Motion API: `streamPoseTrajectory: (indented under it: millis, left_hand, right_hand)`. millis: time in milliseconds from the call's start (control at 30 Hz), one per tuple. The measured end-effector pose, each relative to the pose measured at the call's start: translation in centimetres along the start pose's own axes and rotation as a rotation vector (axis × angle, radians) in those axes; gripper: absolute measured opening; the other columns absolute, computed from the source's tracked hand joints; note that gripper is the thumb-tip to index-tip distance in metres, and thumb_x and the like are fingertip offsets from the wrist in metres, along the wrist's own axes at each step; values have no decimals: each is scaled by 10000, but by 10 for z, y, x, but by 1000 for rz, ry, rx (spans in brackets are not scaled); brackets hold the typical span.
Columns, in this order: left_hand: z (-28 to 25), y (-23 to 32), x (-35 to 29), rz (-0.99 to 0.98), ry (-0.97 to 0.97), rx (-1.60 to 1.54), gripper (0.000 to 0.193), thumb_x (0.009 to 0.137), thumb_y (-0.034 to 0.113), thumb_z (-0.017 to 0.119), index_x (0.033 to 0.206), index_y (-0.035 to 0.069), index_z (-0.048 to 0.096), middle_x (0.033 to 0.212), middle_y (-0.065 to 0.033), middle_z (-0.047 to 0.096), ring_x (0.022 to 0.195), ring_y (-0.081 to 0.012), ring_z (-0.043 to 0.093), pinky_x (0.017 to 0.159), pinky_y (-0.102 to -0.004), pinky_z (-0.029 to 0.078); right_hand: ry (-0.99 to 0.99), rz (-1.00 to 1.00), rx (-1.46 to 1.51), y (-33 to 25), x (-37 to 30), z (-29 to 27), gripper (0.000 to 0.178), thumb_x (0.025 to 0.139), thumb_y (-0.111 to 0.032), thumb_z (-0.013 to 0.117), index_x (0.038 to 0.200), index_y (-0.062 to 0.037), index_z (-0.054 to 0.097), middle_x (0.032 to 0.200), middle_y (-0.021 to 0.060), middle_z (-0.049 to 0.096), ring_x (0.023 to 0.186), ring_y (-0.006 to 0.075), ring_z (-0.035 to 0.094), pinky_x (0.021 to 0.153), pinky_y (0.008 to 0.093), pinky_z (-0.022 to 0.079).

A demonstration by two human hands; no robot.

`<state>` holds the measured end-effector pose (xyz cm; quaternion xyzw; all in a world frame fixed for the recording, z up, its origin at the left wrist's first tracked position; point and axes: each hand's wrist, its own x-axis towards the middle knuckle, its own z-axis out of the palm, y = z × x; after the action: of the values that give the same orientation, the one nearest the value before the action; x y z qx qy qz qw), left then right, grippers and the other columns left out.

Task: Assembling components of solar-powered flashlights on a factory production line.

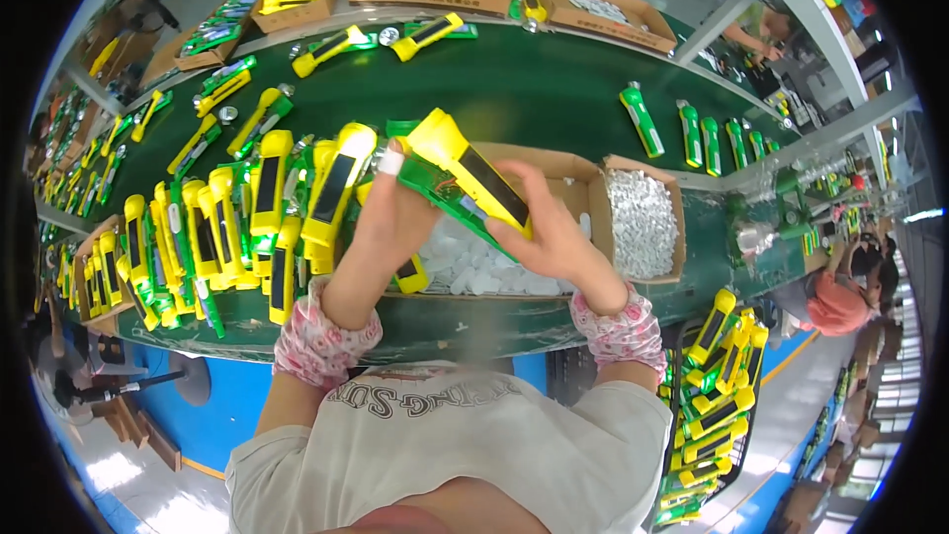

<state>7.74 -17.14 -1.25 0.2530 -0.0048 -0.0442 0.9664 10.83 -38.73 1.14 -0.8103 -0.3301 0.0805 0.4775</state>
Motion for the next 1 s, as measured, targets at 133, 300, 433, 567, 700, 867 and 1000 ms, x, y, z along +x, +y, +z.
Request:
streamPoseTrajectory:
  millis: [133, 300, 433, 567, 700, 867, 1000]
  left_hand:
    - [8, -31, 12, -63, -19, -98, 452, 985, 416, 539, 1312, 108, 486, 1250, -43, 572, 1161, -194, 535, 1033, -387, 381]
    - [0, -49, 16, -54, 45, 1, 444, 997, 393, 535, 1317, 94, 458, 1223, -76, 576, 1158, -209, 555, 1006, -397, 445]
    - [4, -35, 26, -25, 59, -93, 460, 987, 414, 543, 1299, 87, 456, 1200, -114, 578, 1141, -262, 574, 985, -473, 479]
    - [14, -36, 31, -26, 57, -120, 441, 980, 393, 555, 1289, 93, 458, 1184, -131, 583, 1136, -289, 581, 974, -540, 493]
    - [16, -36, 32, -42, 9, -79, 419, 980, 356, 556, 1286, 84, 462, 1176, -135, 588, 1149, -292, 578, 986, -549, 485]
    - [11, -37, 33, -39, 90, -60, 412, 974, 295, 555, 1292, 50, 459, 1184, -136, 591, 1161, -296, 580, 963, -537, 499]
    - [14, -36, 34, -51, 63, -34, 432, 970, 278, 571, 1305, 33, 451, 1181, -149, 599, 1143, -290, 592, 958, -498, 503]
  right_hand:
    - [137, -22, -14, 2, 1, -6, 542, 898, -40, 590, 1372, 30, 338, 1284, 161, 518, 1217, 222, 523, 1033, 357, 415]
    - [156, -84, -26, -13, 8, 9, 593, 862, -158, 703, 1347, 9, 407, 1167, 230, 588, 999, 325, 649, 783, 384, 534]
    - [334, 208, 175, 24, -8, -49, 384, 880, -127, 672, 1227, -11, 554, 1121, 201, 617, 939, 313, 654, 672, 335, 525]
    - [55, 266, -553, 96, -32, -35, 247, 879, -86, 640, 1122, -41, 628, 1139, 124, 620, 985, 276, 634, 716, 346, 518]
    - [-90, 56, -436, 128, -31, -13, 213, 789, -139, 698, 976, -52, 642, 1019, 125, 595, 962, 315, 594, 809, 394, 474]
    - [-224, 221, -410, 121, -15, -26, 188, 778, -145, 714, 903, -47, 614, 954, 121, 577, 922, 316, 582, 784, 411, 462]
    - [-107, 236, -439, 102, -17, -40, 161, 831, -114, 704, 916, -51, 583, 975, 88, 599, 866, 259, 620, 711, 350, 499]
